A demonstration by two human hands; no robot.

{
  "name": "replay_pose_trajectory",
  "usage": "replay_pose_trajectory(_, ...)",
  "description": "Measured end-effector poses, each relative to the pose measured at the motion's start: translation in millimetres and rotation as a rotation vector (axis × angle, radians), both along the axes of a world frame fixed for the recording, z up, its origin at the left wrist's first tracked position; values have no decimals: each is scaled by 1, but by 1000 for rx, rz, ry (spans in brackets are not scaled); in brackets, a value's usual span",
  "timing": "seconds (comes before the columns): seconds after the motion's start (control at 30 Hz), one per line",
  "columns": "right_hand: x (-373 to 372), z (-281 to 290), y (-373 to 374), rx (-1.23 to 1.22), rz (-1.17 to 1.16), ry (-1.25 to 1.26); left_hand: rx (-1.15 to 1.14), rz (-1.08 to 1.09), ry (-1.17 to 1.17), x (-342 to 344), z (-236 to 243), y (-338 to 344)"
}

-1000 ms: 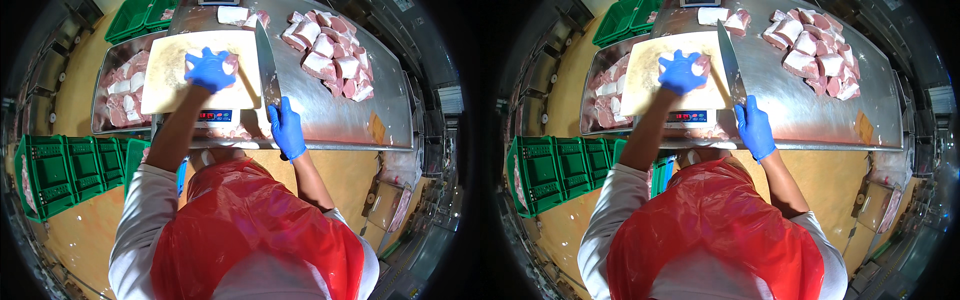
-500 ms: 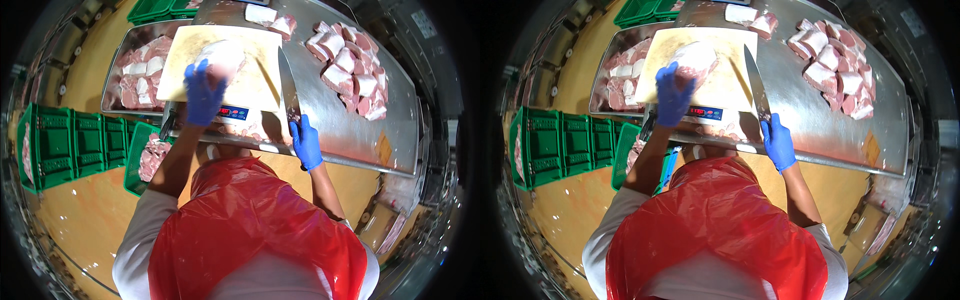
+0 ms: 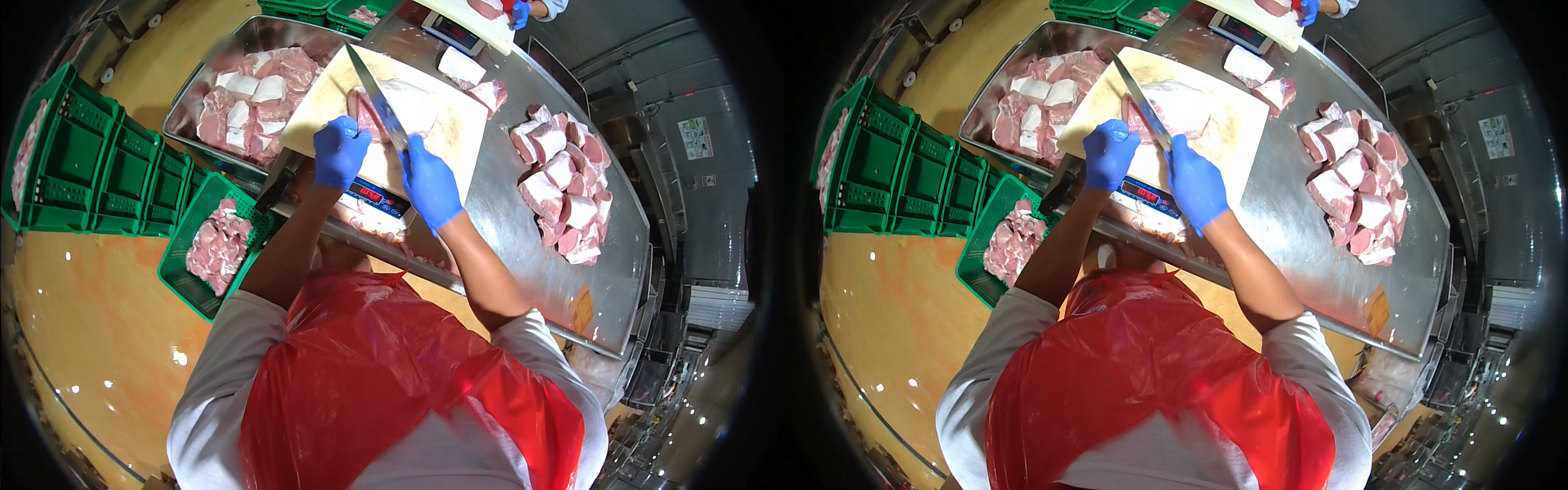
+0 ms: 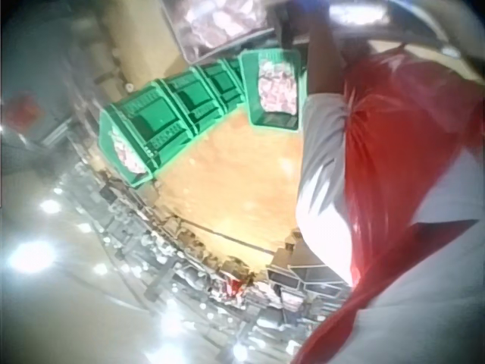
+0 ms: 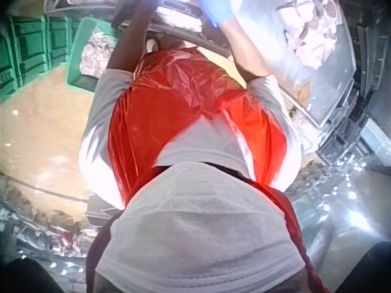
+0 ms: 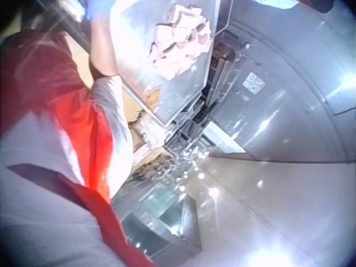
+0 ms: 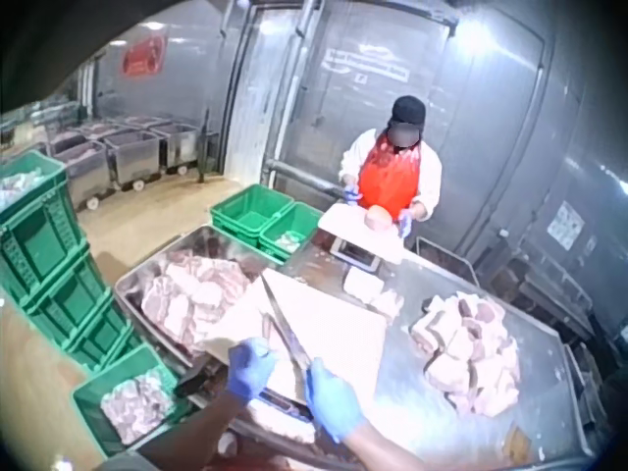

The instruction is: The person cuts large pieces of raw pork into smaller portions using a knife on a cutting board. The cut pieces are placed into a green crate. The person wears blue gloves and a red apron while working at a stainless steel table.

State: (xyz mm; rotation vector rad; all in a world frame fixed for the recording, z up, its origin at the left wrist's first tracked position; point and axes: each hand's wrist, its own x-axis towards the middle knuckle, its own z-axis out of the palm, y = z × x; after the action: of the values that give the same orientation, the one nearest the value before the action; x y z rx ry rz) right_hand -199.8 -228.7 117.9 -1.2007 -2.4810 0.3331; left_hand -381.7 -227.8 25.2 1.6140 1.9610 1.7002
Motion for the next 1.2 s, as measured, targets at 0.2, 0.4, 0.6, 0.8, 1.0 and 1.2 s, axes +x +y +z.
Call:
replay_pose_trajectory(0.2, -51, -7, 37, 37, 149, -93, -117, -37, -271, 2, 18, -11)
replay_pose_trajectory(0.4, 61, -8, 0, -58, 160, -481, -76, -73, -244, -6, 0, -17)
replay_pose_trajectory(0.6, 143, 53, -38, -71, 69, -745, -125, 108, -23, -47, -5, -52)
replay_pose_trajectory(0.8, 68, 42, -28, 22, 7, -277, -114, -3, 189, 31, 26, -39)
replay_pose_trajectory(1.0, 45, 39, -4, 94, 109, -288, -152, -108, 343, 28, 0, -29)
replay_pose_trajectory(1.2, 69, 25, 14, -11, 172, -517, -185, -144, 161, 14, 4, -47)
